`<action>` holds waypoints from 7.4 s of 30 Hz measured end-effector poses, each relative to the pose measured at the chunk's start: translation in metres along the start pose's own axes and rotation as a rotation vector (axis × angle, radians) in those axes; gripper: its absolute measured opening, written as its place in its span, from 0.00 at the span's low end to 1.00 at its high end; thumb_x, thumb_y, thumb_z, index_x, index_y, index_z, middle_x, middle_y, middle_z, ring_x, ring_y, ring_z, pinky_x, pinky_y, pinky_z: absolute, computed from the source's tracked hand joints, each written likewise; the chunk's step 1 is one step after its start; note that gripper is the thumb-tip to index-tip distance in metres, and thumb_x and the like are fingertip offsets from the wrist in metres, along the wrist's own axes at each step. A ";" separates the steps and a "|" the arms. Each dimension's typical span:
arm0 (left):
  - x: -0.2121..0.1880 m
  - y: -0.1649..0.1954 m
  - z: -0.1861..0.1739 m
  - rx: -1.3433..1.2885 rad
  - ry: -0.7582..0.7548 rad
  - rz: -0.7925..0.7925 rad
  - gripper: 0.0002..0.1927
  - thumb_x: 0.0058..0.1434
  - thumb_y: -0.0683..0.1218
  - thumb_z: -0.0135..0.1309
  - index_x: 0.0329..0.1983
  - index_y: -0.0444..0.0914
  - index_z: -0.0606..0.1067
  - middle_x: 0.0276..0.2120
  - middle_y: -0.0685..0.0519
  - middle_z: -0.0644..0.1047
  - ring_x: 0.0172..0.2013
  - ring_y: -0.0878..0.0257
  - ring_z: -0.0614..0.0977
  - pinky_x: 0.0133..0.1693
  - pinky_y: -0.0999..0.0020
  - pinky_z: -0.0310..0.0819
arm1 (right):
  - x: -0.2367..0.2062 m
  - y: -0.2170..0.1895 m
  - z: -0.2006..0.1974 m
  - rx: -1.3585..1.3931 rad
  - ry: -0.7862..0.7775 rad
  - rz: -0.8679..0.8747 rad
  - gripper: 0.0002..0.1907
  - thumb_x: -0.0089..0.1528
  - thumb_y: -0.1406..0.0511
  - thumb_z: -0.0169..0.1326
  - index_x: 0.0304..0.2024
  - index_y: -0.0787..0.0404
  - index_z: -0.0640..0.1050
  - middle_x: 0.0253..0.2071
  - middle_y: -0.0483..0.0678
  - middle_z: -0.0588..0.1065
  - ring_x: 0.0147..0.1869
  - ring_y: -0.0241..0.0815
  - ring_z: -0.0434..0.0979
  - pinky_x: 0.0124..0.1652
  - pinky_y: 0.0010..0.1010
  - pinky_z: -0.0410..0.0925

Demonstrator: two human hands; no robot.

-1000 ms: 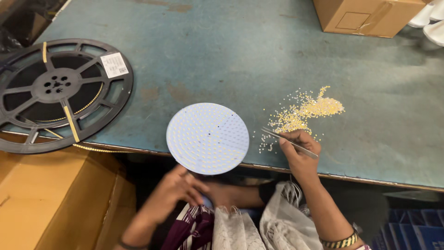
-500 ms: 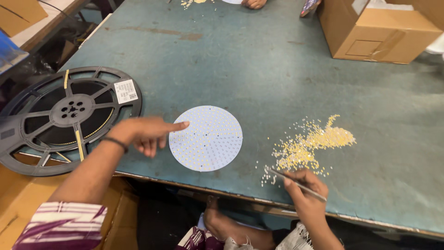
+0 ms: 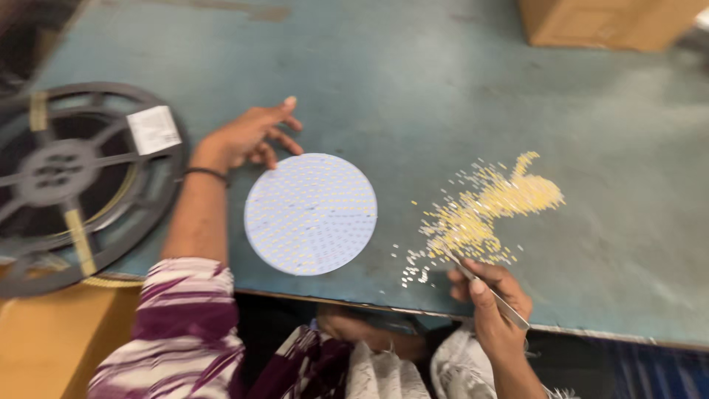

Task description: The person holds a round LED circuit board steady on the workbench with one hand and uses tweezers to pick small surface-mount LED components one at a time from a pile on the table, placing each into an empty pad position on the board. The person continues filling positions across the board throughout the episode.

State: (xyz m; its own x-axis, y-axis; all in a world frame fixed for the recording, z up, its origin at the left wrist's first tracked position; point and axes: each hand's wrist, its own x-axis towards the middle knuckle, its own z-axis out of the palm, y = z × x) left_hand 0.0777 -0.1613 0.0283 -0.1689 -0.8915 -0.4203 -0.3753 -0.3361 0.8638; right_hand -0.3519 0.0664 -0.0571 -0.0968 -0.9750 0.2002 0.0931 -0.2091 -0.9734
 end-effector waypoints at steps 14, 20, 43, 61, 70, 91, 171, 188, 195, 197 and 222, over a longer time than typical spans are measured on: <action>-0.002 -0.007 -0.015 -0.108 -0.251 0.088 0.39 0.62 0.71 0.39 0.61 0.37 0.69 0.43 0.40 0.85 0.15 0.63 0.79 0.13 0.75 0.59 | 0.017 -0.073 0.061 -0.824 -0.843 -0.194 0.23 0.63 0.67 0.55 0.61 0.62 0.70 0.71 0.55 0.66 0.77 0.57 0.61 0.71 0.46 0.52; -0.004 -0.008 -0.020 -0.134 -0.209 0.064 0.42 0.59 0.74 0.41 0.61 0.37 0.70 0.39 0.39 0.85 0.13 0.65 0.78 0.12 0.76 0.58 | 0.029 -0.054 0.037 -0.796 -0.345 -0.068 0.23 0.66 0.68 0.42 0.64 0.66 0.67 0.70 0.58 0.66 0.78 0.53 0.60 0.72 0.42 0.50; 0.027 -0.038 0.006 -0.143 -0.337 -0.131 0.42 0.69 0.73 0.33 0.67 0.36 0.67 0.41 0.28 0.82 0.10 0.55 0.76 0.09 0.67 0.59 | 0.012 -0.094 -0.020 -0.851 -0.911 -0.185 0.17 0.75 0.59 0.44 0.60 0.62 0.71 0.75 0.59 0.64 0.81 0.62 0.61 0.74 0.52 0.50; 0.030 -0.017 0.007 -0.133 -0.485 -0.192 0.43 0.66 0.74 0.28 0.72 0.42 0.60 0.47 0.27 0.79 0.14 0.47 0.85 0.10 0.59 0.70 | 0.139 -0.025 -0.102 -0.317 0.299 -0.040 0.21 0.74 0.56 0.39 0.60 0.64 0.69 0.57 0.55 0.74 0.65 0.47 0.73 0.67 0.42 0.63; 0.029 -0.026 0.004 -0.071 -0.433 -0.173 0.44 0.68 0.78 0.30 0.69 0.42 0.63 0.46 0.29 0.81 0.15 0.49 0.82 0.12 0.60 0.68 | 0.052 -0.034 -0.016 0.086 0.042 -0.067 0.20 0.73 0.56 0.46 0.60 0.63 0.68 0.61 0.56 0.73 0.69 0.52 0.70 0.71 0.48 0.60; 0.046 -0.052 -0.005 -0.141 -0.509 -0.100 0.44 0.67 0.77 0.32 0.70 0.40 0.62 0.46 0.27 0.80 0.17 0.48 0.85 0.12 0.59 0.70 | 0.042 -0.059 -0.020 0.088 0.222 -0.014 0.19 0.74 0.59 0.46 0.62 0.64 0.65 0.61 0.58 0.72 0.70 0.55 0.70 0.74 0.53 0.58; -0.009 -0.001 0.019 0.022 -0.384 0.103 0.50 0.48 0.75 0.46 0.56 0.30 0.73 0.36 0.33 0.85 0.13 0.58 0.82 0.10 0.73 0.68 | -0.012 -0.028 0.126 -0.893 -0.228 -0.408 0.08 0.52 0.69 0.63 0.30 0.63 0.75 0.29 0.47 0.78 0.32 0.43 0.74 0.37 0.34 0.64; -0.011 -0.001 0.020 0.064 -0.343 0.108 0.49 0.49 0.74 0.46 0.57 0.29 0.73 0.32 0.32 0.85 0.13 0.57 0.83 0.10 0.71 0.70 | -0.017 -0.024 0.140 -1.051 -0.243 -0.500 0.09 0.54 0.63 0.63 0.30 0.58 0.75 0.26 0.40 0.74 0.32 0.39 0.69 0.44 0.38 0.54; -0.004 -0.002 0.017 0.002 -0.491 0.087 0.47 0.51 0.74 0.47 0.60 0.33 0.71 0.39 0.34 0.85 0.14 0.61 0.82 0.11 0.75 0.66 | -0.028 -0.033 0.072 -0.664 -0.021 -0.172 0.10 0.61 0.65 0.60 0.37 0.67 0.76 0.28 0.50 0.74 0.32 0.35 0.71 0.35 0.31 0.64; 0.002 -0.006 0.021 -0.017 -0.526 0.105 0.46 0.52 0.73 0.47 0.61 0.34 0.71 0.41 0.35 0.86 0.15 0.62 0.81 0.12 0.76 0.66 | -0.035 -0.032 0.052 -0.550 0.115 -0.059 0.08 0.62 0.69 0.60 0.39 0.71 0.78 0.25 0.51 0.73 0.30 0.38 0.68 0.35 0.34 0.62; -0.009 0.006 0.028 -0.067 -0.448 0.178 0.42 0.57 0.70 0.44 0.66 0.40 0.68 0.50 0.41 0.83 0.15 0.64 0.81 0.11 0.77 0.60 | -0.025 -0.035 0.066 0.765 -0.206 0.618 0.12 0.68 0.60 0.57 0.34 0.59 0.73 0.29 0.46 0.70 0.47 0.47 0.76 0.59 0.83 0.57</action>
State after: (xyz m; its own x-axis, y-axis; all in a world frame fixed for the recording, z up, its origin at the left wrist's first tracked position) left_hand 0.0512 -0.1467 0.0300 -0.6062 -0.7236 -0.3299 -0.2480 -0.2221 0.9430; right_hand -0.2871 0.0927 -0.0205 0.3502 -0.9078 -0.2308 0.6879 0.4165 -0.5944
